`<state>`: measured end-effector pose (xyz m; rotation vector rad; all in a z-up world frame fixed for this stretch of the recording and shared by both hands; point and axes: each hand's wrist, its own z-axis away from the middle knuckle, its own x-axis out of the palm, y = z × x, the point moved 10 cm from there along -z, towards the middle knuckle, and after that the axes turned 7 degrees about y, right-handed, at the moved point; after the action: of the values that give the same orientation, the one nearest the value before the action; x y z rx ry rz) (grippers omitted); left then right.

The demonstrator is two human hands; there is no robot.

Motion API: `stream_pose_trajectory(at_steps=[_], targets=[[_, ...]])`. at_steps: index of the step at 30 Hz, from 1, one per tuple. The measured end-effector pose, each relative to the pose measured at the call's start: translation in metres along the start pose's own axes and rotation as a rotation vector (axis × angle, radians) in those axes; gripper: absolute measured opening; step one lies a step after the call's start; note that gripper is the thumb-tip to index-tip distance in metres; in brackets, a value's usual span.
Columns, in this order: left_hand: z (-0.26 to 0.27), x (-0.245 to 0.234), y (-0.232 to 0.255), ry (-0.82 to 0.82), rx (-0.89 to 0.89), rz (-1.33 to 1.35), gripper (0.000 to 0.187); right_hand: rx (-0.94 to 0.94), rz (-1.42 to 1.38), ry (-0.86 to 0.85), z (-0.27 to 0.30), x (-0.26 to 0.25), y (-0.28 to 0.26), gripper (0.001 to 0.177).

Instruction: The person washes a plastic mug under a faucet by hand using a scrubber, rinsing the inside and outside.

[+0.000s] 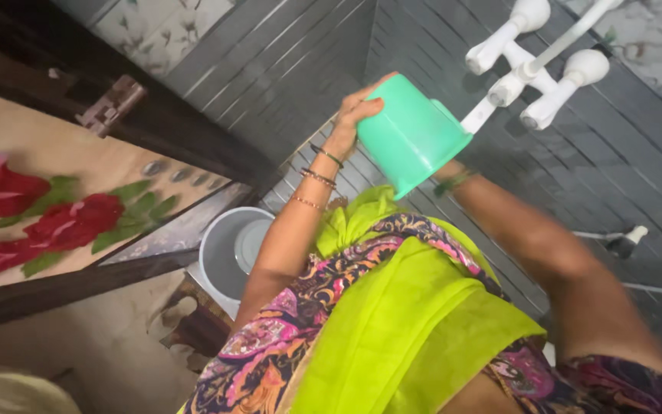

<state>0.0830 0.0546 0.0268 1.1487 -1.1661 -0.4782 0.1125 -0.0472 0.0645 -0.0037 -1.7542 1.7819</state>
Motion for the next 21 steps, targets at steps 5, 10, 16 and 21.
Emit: stream_pose_trajectory(at_steps=[5, 10, 16, 21], targets=[[-0.003, -0.015, 0.002, 0.097, -0.072, 0.206, 0.062, 0.036, -0.166, 0.141, 0.013, -0.017, 0.01, 0.046], [-0.012, -0.048, 0.001, 0.116, -0.074, 0.208, 0.051, -0.06, 0.103, -0.137, 0.021, -0.023, 0.017, 0.056], [-0.017, -0.025, -0.021, 0.044, 0.024, 0.095, 0.058, -0.063, 0.25, -0.008, 0.002, -0.045, 0.01, 0.054], [-0.003, -0.06, 0.03, 0.225, 0.09, 0.114, 0.063, -0.174, 0.43, -0.064, 0.019, -0.027, -0.057, 0.056]])
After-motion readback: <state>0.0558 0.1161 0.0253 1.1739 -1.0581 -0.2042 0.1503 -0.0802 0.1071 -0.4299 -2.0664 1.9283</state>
